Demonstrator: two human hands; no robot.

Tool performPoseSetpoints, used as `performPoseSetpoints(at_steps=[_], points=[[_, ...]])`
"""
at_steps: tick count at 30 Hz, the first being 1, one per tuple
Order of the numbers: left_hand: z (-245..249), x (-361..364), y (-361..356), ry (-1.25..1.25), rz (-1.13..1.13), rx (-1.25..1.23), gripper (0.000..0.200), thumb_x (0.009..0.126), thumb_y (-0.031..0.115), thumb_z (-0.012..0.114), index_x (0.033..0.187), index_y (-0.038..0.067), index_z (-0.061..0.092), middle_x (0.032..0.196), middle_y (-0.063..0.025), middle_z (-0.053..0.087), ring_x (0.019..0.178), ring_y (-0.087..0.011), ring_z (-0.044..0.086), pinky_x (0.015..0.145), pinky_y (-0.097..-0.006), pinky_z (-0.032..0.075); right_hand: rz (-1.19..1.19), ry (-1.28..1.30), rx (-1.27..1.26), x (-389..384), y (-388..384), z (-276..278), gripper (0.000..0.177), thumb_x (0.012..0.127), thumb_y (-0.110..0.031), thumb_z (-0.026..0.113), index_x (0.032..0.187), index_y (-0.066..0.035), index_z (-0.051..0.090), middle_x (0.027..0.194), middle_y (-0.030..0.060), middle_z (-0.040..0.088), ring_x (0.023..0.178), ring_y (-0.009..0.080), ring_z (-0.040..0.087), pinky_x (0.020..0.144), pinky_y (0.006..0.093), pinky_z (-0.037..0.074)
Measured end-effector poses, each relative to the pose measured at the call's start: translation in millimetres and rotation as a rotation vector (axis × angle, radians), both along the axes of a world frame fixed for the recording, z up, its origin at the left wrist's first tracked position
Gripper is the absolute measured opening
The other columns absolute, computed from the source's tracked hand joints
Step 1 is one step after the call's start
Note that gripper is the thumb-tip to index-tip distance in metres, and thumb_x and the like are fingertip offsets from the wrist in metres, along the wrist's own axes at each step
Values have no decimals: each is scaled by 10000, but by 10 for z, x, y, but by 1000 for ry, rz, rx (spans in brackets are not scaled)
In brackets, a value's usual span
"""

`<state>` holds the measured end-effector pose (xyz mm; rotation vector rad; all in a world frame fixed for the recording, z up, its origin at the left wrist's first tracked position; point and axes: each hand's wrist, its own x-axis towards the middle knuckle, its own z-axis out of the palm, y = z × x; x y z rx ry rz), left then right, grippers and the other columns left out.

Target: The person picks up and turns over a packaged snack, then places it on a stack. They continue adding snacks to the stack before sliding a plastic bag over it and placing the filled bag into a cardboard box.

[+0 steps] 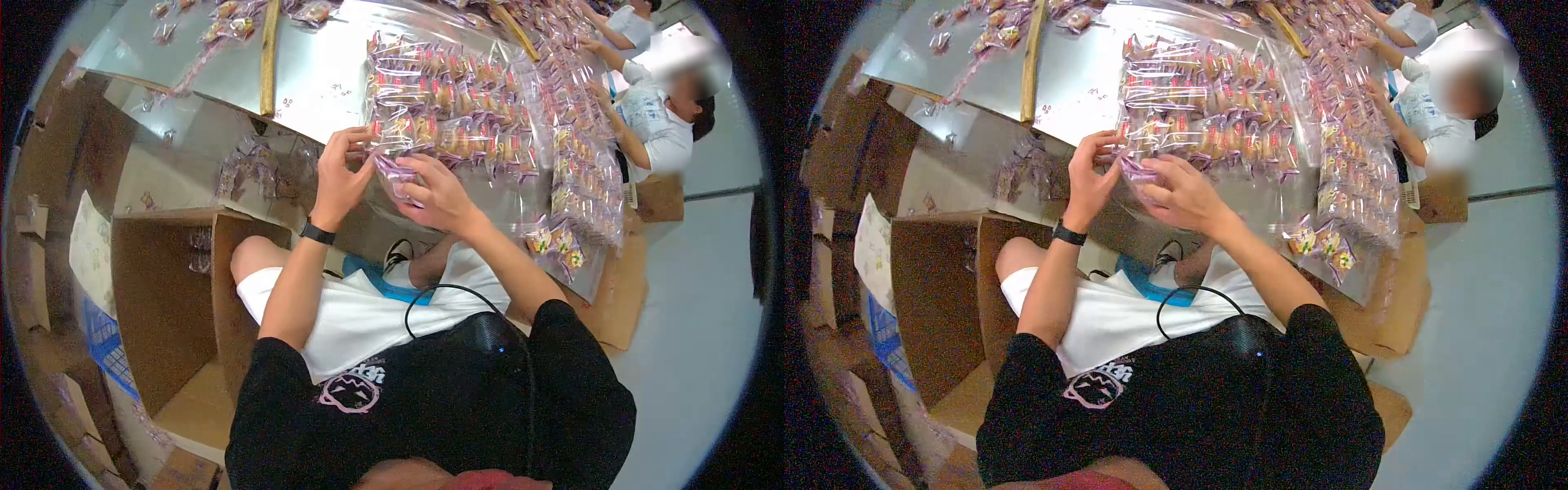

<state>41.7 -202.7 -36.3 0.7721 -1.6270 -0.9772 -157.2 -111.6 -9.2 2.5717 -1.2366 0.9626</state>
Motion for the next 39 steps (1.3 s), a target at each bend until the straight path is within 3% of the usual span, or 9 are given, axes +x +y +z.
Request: performPoseSetpoints(at_steps=[4, 5, 9, 12, 13, 17, 25, 32, 39], points=[[-24, -85, 92, 72, 100, 4, 255, 893, 78, 820, 1054, -11, 644, 1269, -139, 660, 948, -206, 705, 785, -322, 602, 22, -41, 30, -260, 96, 40, 512, 724, -140, 889, 1118, -131, 563, 1410, 164, 591, 1262, 417, 609, 1046, 512, 526], [-34, -143, 143, 176, 196, 94, 243, 850, 65, 856, 907, 24, 623, 1110, -99, 693, 897, -213, 690, 770, -352, 579, 10, -65, 19, -316, 118, 11, 521, 725, -144, 889, 1127, -131, 559, 1399, 159, 598, 1272, 413, 605, 1051, 512, 520], [-204, 16, 118, -272, 276, -719, 196, 782, 59, 848, 856, 110, 674, 876, -16, 691, 905, -249, 667, 772, -383, 511, -85, -11, 50, -415, 193, 77, 546, 718, -145, 895, 1143, -121, 552, 1343, 146, 625, 1295, 396, 598, 1075, 516, 497], [-21, -38, 316, -308, 92, -855, 188, 791, 117, 807, 963, 126, 734, 939, -5, 710, 918, -227, 676, 796, -386, 517, -155, -6, 88, -519, 206, 173, 507, 744, -144, 874, 1166, -123, 594, 1292, 140, 640, 1251, 368, 624, 1068, 481, 509], [-56, -98, 377, -376, 59, -834, 298, 816, 131, 750, 1113, 116, 750, 1060, -25, 733, 1043, -241, 695, 892, -412, 536, -169, -33, 99, -550, 216, 168, 488, 758, -145, 862, 1178, -127, 614, 1275, 138, 644, 1228, 357, 636, 1061, 462, 517], [16, -232, 443, -468, 46, -834, 406, 867, 87, 698, 1273, 74, 690, 1280, -89, 704, 1299, -286, 624, 1120, -473, 474, -59, -34, 44, -700, 218, 95, 528, 755, -134, 860, 1229, -145, 626, 1241, 123, 654, 1226, 351, 637, 1062, 466, 519], [76, -306, 543, -610, 147, -760, 456, 877, 72, 679, 1331, 44, 660, 1327, -122, 678, 1323, -313, 598, 1147, -487, 449, 3, -32, -79, -695, 400, 132, 634, 728, -122, 855, 1301, -162, 587, 1247, 123, 637, 1216, 370, 633, 1021, 527, 531], [282, -511, 608, -681, 45, -824, 512, 861, 103, 698, 1366, 40, 648, 1367, -103, 657, 1342, -298, 572, 1165, -479, 428, 24, -322, -13, -981, 699, -291, 728, 707, -154, 882, 1328, -114, 503, 1245, 194, 635, 1148, 417, 648, 976, 506, 551], [298, -900, 477, -923, -14, -818, 627, 860, 217, 733, 1466, 197, 573, 1426, -81, 604, 1371, -296, 528, 1212, -502, 353, -140, -476, 93, -1040, 795, -602, 737, 770, -155, 869, 1366, -72, 443, 1297, 249, 618, 1173, 430, 648, 1007, 481, 533]])
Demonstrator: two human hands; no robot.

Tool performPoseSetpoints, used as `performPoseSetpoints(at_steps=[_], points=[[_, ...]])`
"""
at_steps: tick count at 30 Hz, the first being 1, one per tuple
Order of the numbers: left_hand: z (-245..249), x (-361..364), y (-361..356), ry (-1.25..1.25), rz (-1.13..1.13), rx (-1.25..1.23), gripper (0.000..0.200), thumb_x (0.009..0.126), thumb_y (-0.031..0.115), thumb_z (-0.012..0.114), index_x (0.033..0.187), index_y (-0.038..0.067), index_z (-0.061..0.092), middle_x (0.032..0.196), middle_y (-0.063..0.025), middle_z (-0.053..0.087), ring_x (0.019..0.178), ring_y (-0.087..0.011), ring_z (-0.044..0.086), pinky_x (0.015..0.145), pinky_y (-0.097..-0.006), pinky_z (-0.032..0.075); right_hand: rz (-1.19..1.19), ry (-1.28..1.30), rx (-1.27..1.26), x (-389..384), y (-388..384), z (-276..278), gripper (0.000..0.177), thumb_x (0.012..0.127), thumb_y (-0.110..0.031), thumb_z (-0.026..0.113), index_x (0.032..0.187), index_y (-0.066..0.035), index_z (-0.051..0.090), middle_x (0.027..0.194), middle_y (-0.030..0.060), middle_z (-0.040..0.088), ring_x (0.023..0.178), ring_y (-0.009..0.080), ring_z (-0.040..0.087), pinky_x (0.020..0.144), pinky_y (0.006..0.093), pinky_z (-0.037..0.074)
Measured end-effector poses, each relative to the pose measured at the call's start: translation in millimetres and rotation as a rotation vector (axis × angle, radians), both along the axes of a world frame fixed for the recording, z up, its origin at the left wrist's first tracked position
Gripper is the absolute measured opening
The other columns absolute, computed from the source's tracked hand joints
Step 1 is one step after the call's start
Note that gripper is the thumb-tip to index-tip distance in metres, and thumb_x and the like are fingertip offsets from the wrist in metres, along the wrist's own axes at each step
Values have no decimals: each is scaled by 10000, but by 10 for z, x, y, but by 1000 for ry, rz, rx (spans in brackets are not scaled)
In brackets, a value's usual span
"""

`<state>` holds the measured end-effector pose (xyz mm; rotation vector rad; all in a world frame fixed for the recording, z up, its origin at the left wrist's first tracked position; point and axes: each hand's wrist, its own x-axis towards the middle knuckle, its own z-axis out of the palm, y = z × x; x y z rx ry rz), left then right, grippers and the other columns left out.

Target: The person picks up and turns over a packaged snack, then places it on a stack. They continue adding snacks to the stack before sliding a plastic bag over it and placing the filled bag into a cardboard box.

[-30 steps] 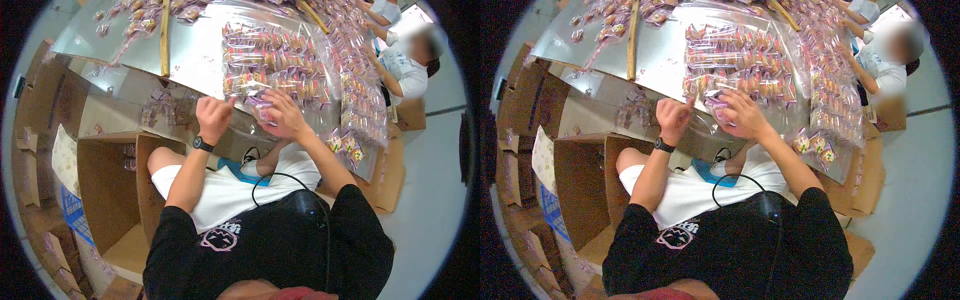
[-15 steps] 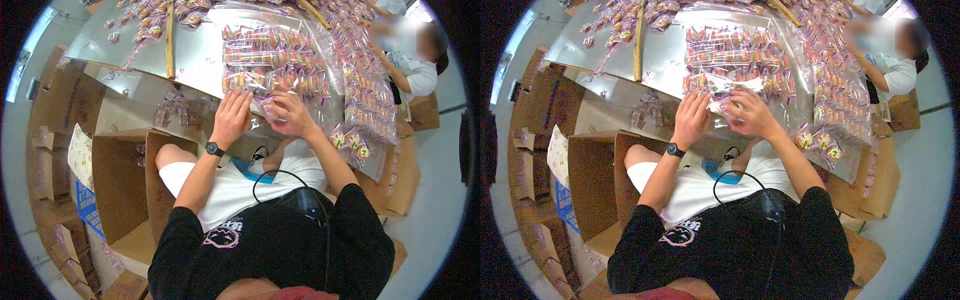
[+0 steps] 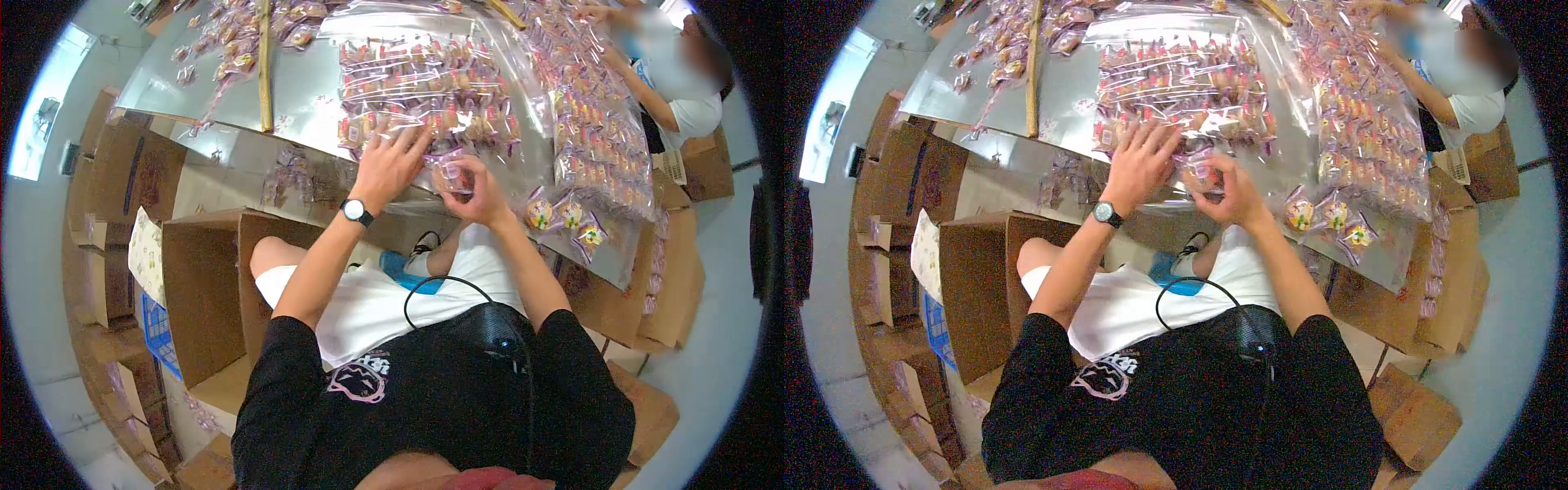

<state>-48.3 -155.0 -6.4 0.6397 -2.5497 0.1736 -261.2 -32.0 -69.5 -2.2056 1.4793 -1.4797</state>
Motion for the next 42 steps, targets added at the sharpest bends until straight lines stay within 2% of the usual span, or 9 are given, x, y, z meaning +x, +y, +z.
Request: performPoseSetpoints(at_steps=[1, 2, 6, 12, 15, 22, 27, 37, 42], points=[[3, -35, -16, -11, 29, 17, 625, 856, 231, 738, 1459, 201, 577, 1404, -79, 613, 1358, -293, 535, 1214, -509, 348, -26, -7, 6, 10, -9, 15, 741, 775, -159, 871, 1370, -71, 438, 1299, 250, 617, 1170, 427, 649, 1008, 478, 533], [-28, -54, -64, -54, 68, -4, 650, 862, 258, 749, 1479, 186, 559, 1295, -61, 640, 1185, -270, 608, 1146, -521, 405, -29, -25, 9, 20, 8, 35, 721, 780, -166, 873, 1363, -72, 460, 1304, 249, 617, 1180, 424, 650, 1019, 469, 530], [220, -217, 31, -1, 118, -63, 561, 860, 204, 727, 1410, 235, 618, 1183, -67, 628, 1178, -280, 588, 1084, -573, 398, -56, 96, -102, 48, -46, 155, 634, 787, -159, 848, 1331, -70, 534, 1303, 208, 639, 1218, 410, 642, 1039, 475, 539], [104, -299, -52, 52, 190, -85, 430, 879, 183, 659, 1305, 242, 680, 1166, -75, 630, 1183, -290, 595, 1088, -601, 370, 137, 323, -84, -153, -327, 648, 480, 836, -210, 799, 1259, -85, 608, 1327, 183, 636, 1319, 398, 583, 1174, 512, 428], [-2, -341, -58, 143, 206, -81, 415, 867, 214, 686, 1281, 246, 696, 1243, -91, 648, 1229, -288, 595, 1103, -594, 363, 208, 594, -116, -293, -430, 771, 498, 842, -220, 799, 1279, -91, 597, 1327, 174, 636, 1296, 391, 598, 1152, 499, 444], [-75, -358, -106, 179, 242, -97, 410, 788, 272, 777, 1196, 254, 741, 1222, -68, 669, 1187, -277, 612, 1076, -549, 391, 268, 618, -146, -492, -753, 673, 519, 806, -237, 813, 1264, -130, 594, 1311, 123, 642, 1198, 336, 639, 1060, 452, 494], [-82, -338, -180, 210, 241, -101, 458, 741, 350, 813, 1185, 265, 736, 1090, -39, 650, 1153, -269, 618, 1047, -510, 421, 148, 622, -188, -520, -712, 580, 555, 820, -205, 836, 1303, -138, 570, 1274, 128, 648, 1158, 354, 651, 1003, 488, 520], [-156, -369, -171, 263, 342, -106, 375, 844, 381, 790, 1174, 209, 739, 1214, -74, 680, 1174, -272, 628, 1044, -494, 437, -237, 533, -74, -290, -885, 653, 402, 830, -254, 835, 1178, -101, 707, 1055, 117, 674, 978, 341, 647, 861, 440, 545], [-141, -384, -161, 299, 379, -152, 378, 861, 365, 765, 1188, 182, 716, 1202, -81, 670, 1193, -276, 622, 1041, -515, 423, -295, 642, -80, -191, -1015, 680, 525, 843, -315, 816, 1316, -127, 686, 1198, 156, 660, 1014, 343, 651, 839, 455, 546]])
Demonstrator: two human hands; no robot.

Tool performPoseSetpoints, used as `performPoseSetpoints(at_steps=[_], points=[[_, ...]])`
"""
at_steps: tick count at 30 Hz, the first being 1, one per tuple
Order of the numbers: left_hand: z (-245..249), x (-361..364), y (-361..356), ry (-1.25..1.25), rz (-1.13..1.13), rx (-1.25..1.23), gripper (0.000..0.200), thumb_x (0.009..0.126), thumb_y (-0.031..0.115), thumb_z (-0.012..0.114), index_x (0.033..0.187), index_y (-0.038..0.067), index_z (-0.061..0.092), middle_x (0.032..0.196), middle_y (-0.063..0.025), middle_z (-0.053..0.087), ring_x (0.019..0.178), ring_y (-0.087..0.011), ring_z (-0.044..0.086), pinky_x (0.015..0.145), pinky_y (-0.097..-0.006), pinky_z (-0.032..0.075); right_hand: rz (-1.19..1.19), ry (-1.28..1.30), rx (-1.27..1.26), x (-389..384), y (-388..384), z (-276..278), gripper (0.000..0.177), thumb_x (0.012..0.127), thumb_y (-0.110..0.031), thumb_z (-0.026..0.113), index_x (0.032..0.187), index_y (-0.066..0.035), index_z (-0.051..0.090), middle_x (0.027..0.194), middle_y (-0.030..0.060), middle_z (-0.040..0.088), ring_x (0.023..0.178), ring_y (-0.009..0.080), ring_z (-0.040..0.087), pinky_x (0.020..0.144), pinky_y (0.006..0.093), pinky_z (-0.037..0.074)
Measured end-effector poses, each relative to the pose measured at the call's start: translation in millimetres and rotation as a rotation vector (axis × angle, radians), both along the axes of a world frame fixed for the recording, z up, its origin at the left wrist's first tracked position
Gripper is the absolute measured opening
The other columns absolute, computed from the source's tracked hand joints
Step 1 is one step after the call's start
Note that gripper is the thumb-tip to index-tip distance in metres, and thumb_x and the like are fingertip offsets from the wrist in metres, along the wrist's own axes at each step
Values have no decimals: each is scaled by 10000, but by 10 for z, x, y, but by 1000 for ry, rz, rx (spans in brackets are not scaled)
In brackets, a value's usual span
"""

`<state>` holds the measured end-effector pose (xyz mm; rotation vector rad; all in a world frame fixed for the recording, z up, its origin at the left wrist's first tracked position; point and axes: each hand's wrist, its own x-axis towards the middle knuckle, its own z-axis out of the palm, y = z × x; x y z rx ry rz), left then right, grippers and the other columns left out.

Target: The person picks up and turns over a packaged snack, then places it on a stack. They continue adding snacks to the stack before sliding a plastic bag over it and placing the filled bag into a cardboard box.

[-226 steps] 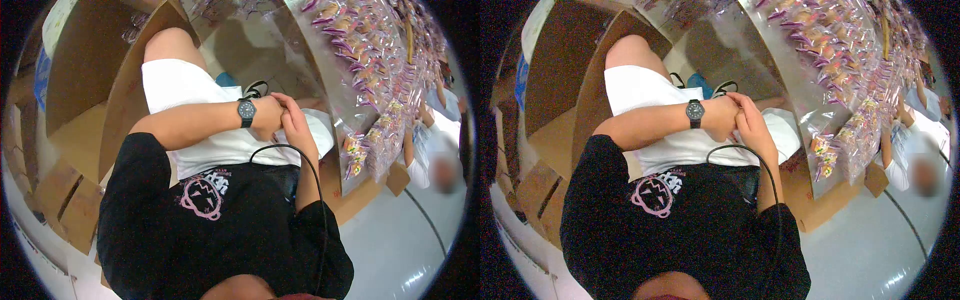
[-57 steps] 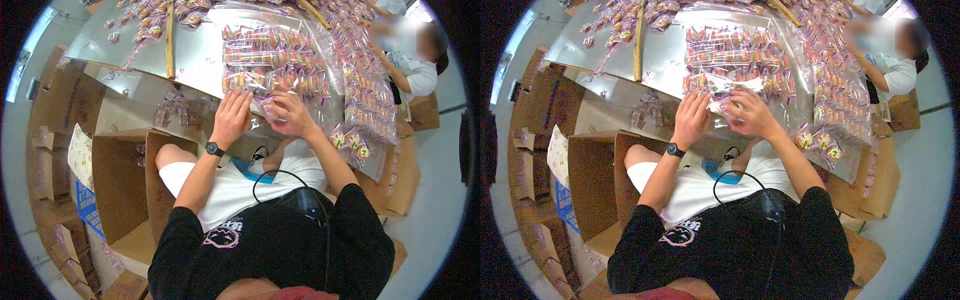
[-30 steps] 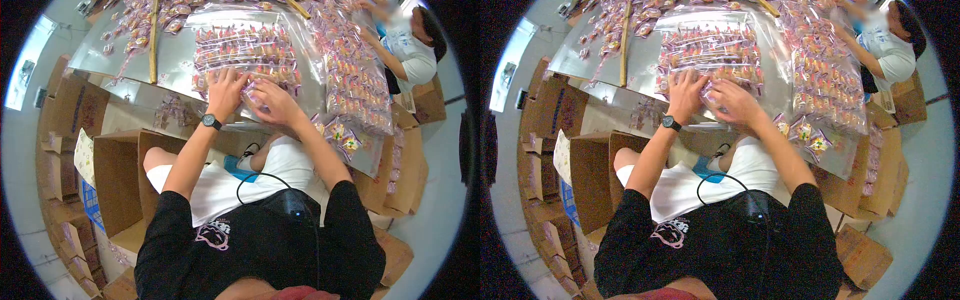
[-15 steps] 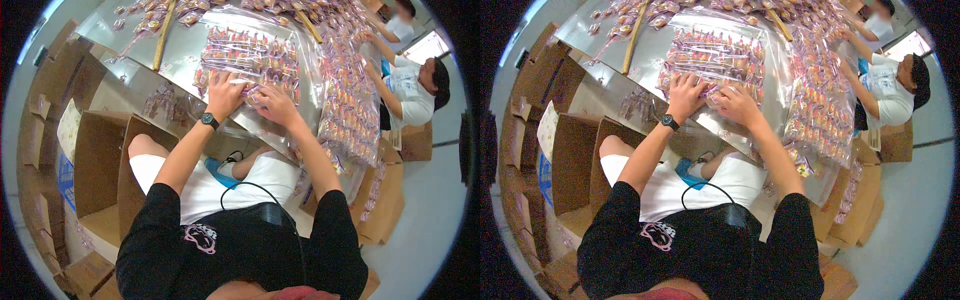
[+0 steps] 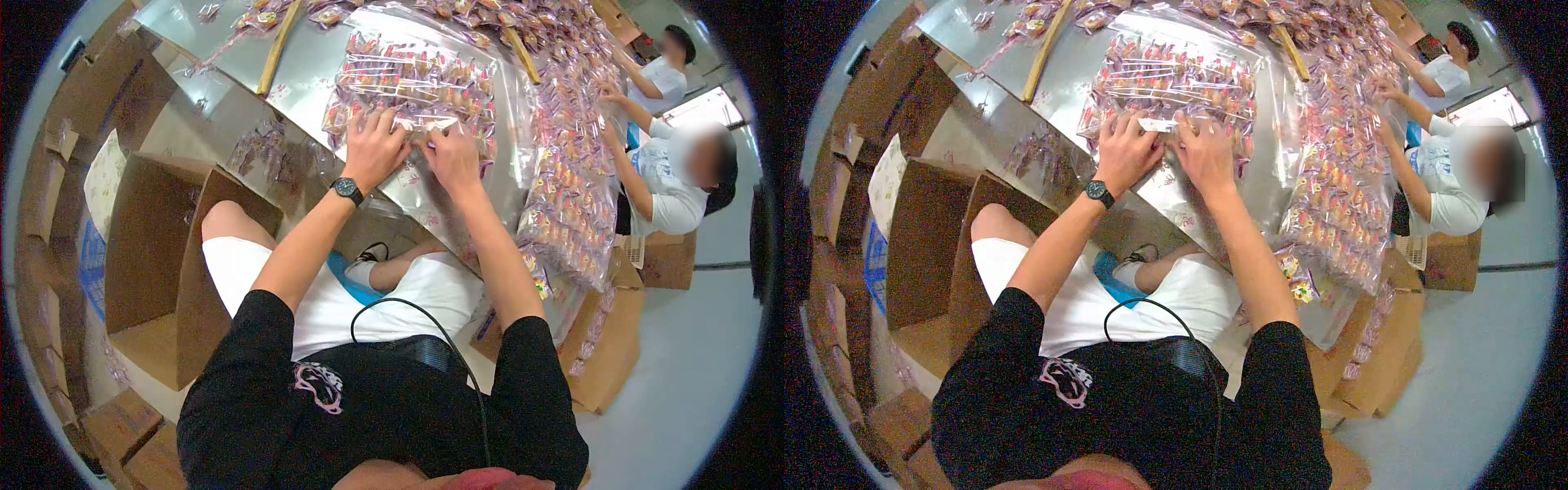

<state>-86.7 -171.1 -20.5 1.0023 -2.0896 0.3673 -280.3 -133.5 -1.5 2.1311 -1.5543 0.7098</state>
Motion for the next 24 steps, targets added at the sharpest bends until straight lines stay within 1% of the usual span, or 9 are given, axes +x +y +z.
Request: performPoseSetpoints(at_steps=[5, 7, 8, 10, 12, 14, 19, 23, 24], points=[[44, -27, -16, -35, 24, 48, 430, 863, 366, 760, 1254, 200, 695, 1182, -56, 653, 1165, -260, 618, 1028, -481, 435, 19, 32, 81, -67, -113, -24, 492, 873, -290, 789, 1317, -104, 686, 1300, 181, 631, 1140, 363, 629, 954, 480, 524], [-14, -1, -27, -73, 25, 84, 368, 873, 365, 746, 1191, 183, 715, 1207, -76, 665, 1202, -267, 616, 1028, -504, 430, 9, 60, 127, -25, -100, -7, 477, 885, -276, 774, 1313, -86, 684, 1330, 178, 630, 1196, 374, 616, 1003, 502, 506], [9, -2, -19, -69, 31, 86, 344, 876, 359, 742, 1168, 179, 721, 1227, -82, 668, 1212, -269, 615, 1024, -511, 429, 25, 61, 157, 24, -68, 59, 411, 907, -221, 721, 1290, -75, 692, 1370, 172, 625, 1282, 366, 590, 1075, 507, 474], [57, -60, -10, -23, 76, 54, 297, 883, 335, 736, 1116, 151, 743, 1332, -99, 671, 1282, -272, 600, 1070, -546, 408, 48, 134, 138, 42, -79, -60, 408, 909, -184, 691, 1299, -66, 684, 1374, 176, 629, 1314, 338, 581, 1118, 500, 447], [5, -77, -50, -62, 102, 33, 331, 888, 330, 732, 1159, 139, 737, 1367, -97, 668, 1309, -271, 592, 1115, -558, 383, -9, 205, 119, 50, -160, -138, 452, 909, -141, 649, 1352, -46, 649, 1361, 160, 657, 1341, 286, 581, 1178, 481, 402], [-98, -90, -55, -59, 100, 49, 409, 892, 352, 730, 1232, 124, 727, 1395, -93, 670, 1345, -272, 585, 1180, -571, 336, -94, 208, 111, 65, -159, -212, 467, 916, -153, 647, 1368, -35, 637, 1359, 143, 671, 1332, 278, 592, 1178, 484, 402], [-35, -70, -74, -64, 85, 157, 431, 914, 382, 711, 1268, 137, 718, 1398, -100, 670, 1320, -257, 607, 1184, -547, 340, -150, 32, 57, 96, -141, -292, 457, 924, -186, 652, 1365, -70, 653, 1378, 115, 677, 1325, 277, 604, 1194, 488, 391], [27, -24, -101, -66, 38, 196, 420, 928, 372, 697, 1288, 157, 710, 1403, -104, 664, 1320, -253, 604, 1181, -574, 340, -134, -173, 71, 165, -54, -202, 496, 867, -104, 690, 1358, -51, 651, 1404, 131, 656, 1376, 325, 551, 1186, 493, 394], [48, -11, -101, -73, 33, 185, 417, 932, 368, 693, 1292, 160, 708, 1399, -106, 664, 1319, -254, 604, 1182, -581, 336, -167, -111, 75, 178, -55, -212, 547, 832, -68, 700, 1374, -27, 635, 1401, 147, 652, 1375, 347, 542, 1180, 494, 393]])
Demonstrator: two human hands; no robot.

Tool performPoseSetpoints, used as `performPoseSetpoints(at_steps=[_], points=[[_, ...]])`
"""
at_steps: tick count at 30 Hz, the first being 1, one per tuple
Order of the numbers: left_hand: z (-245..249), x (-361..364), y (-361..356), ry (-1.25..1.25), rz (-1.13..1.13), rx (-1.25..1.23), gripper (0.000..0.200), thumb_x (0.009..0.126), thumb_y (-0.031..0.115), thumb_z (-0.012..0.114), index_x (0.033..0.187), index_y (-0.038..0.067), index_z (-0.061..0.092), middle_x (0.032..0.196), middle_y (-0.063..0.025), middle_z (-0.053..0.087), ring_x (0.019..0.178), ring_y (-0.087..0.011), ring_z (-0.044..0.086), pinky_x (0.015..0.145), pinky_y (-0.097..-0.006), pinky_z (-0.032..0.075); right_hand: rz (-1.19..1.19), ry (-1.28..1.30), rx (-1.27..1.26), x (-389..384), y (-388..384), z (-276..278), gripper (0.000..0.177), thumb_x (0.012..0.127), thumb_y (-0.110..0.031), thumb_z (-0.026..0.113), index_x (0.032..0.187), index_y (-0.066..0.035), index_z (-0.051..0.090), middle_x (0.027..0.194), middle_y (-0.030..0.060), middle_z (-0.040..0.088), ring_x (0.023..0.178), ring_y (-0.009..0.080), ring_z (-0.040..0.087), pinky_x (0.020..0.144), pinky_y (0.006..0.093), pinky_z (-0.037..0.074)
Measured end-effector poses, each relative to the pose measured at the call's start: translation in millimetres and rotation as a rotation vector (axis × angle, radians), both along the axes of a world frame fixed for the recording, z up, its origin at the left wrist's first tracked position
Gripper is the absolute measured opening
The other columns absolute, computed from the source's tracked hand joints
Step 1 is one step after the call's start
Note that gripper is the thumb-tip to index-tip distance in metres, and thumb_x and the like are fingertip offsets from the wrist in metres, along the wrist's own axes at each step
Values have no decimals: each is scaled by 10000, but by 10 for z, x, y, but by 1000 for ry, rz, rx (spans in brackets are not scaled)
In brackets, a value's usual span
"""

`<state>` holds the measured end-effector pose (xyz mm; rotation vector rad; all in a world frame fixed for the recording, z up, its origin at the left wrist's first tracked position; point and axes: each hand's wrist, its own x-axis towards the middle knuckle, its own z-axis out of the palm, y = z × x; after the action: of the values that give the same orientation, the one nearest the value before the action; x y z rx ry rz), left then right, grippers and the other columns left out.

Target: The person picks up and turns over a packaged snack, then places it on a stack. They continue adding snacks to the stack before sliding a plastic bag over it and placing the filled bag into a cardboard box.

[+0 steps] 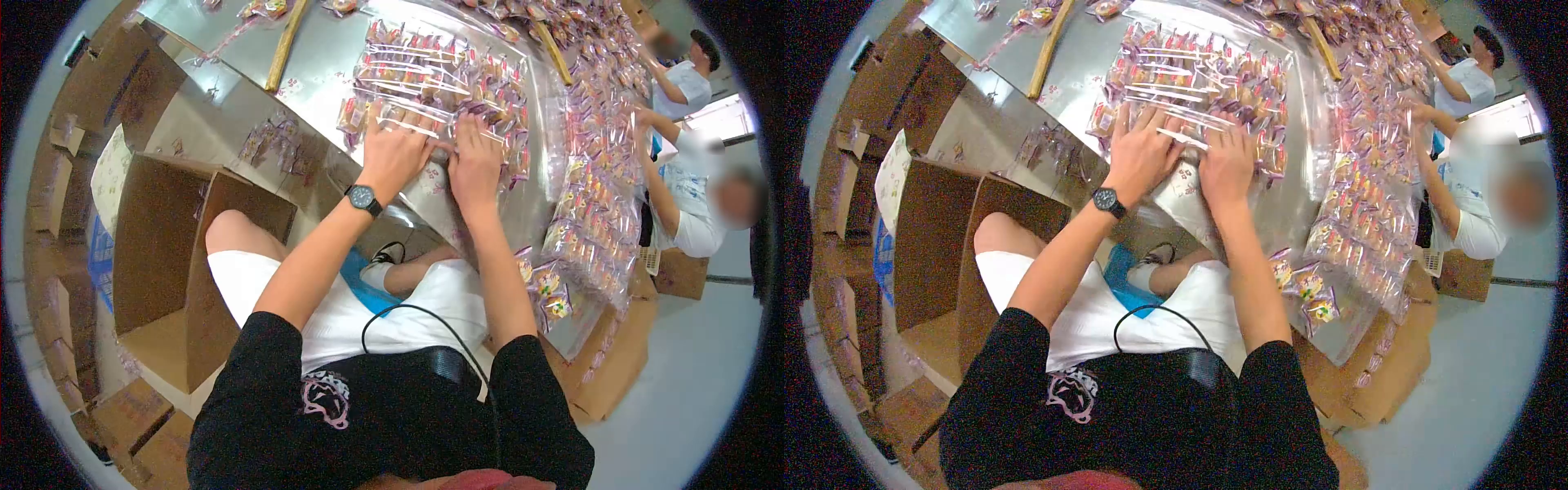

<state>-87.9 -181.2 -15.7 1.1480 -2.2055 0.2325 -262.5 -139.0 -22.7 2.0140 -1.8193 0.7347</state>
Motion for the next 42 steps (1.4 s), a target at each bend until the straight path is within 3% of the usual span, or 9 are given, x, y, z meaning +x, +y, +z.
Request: performPoseSetpoints(at_steps=[4, 7, 11, 14, 21, 32, 34, 40, 42], points=[[31, -48, -4, 6, -25, 3, 409, 943, 330, 676, 1316, 166, 699, 1359, -119, 678, 1306, -280, 607, 1180, -636, 301, 38, 30, -30, -41, -11, -47, 584, 838, -108, 709, 1404, -10, 599, 1414, 177, 630, 1336, 352, 565, 1160, 497, 395], [95, -49, 39, -71, -17, 63, 412, 944, 328, 649, 1322, 173, 696, 1332, -138, 694, 1309, -314, 609, 1184, -658, 278, 25, 35, 134, -52, -11, 166, 629, 929, -361, 732, 1426, -2, 593, 1462, 154, 615, 1387, 339, 544, 1116, 483, 429], [135, -110, -16, -54, -40, 110, 474, 939, 378, 612, 1350, 152, 685, 1407, -189, 644, 1361, -391, 562, 1195, -674, 253, 48, -119, 290, -59, 5, 278, 626, 930, -271, 657, 1473, 12, 528, 1503, 248, 541, 1438, 434, 456, 1138, 570, 370], [159, -198, -56, -14, -54, 177, 608, 898, 461, 614, 1406, 128, 647, 1579, -227, 476, 1455, -462, 440, 1197, -701, 236, 94, -194, 71, -43, -102, 155, 590, 941, -291, 588, 1440, 22, 552, 1504, 300, 513, 1408, 487, 454, 1165, 576, 340], [260, -230, 31, -248, -90, 271, 796, 851, 458, 681, 1555, 134, 497, 1674, -152, 366, 1544, -408, 318, 1195, -741, 199, 61, -119, 53, 2, -291, 139, 576, 1015, -377, 530, 1424, 26, 575, 1502, 329, 501, 1405, 461, 470, 1181, 579, 335], [120, -293, -19, -261, -45, 235, 639, 946, 398, 644, 1528, 157, 537, 1631, -148, 426, 1536, -388, 339, 1183, -764, 183, 18, -117, 100, 43, -674, 388, 492, 993, -386, 573, 1279, 0, 682, 1436, 251, 585, 1388, 445, 482, 1220, 562, 279], [162, -273, 25, -255, -49, 261, 625, 948, 395, 644, 1517, 153, 548, 1620, -147, 442, 1535, -387, 342, 1169, -794, 155, -1, 68, 71, 16, -799, 272, 510, 1009, -411, 536, 1319, -30, 672, 1484, 242, 555, 1420, 432, 463, 1242, 555, 248], [151, -295, 61, -316, 17, 237, 611, 962, 408, 621, 1526, 189, 541, 1606, -113, 463, 1530, -366, 359, 1061, -921, 63, -166, -21, 340, 83, -790, 290, 627, 1045, -502, 441, 1517, -103, 543, 1627, 207, 427, 1526, 356, 370, 1277, 530, 204], [100, -289, 30, -259, -5, 215, 597, 958, 410, 626, 1510, 192, 562, 1588, -113, 482, 1521, -363, 374, 1063, -920, 68, -207, 19, 341, 85, -802, 261, 618, 1040, -511, 452, 1497, -111, 567, 1588, 200, 480, 1497, 355, 412, 1265, 530, 223]])
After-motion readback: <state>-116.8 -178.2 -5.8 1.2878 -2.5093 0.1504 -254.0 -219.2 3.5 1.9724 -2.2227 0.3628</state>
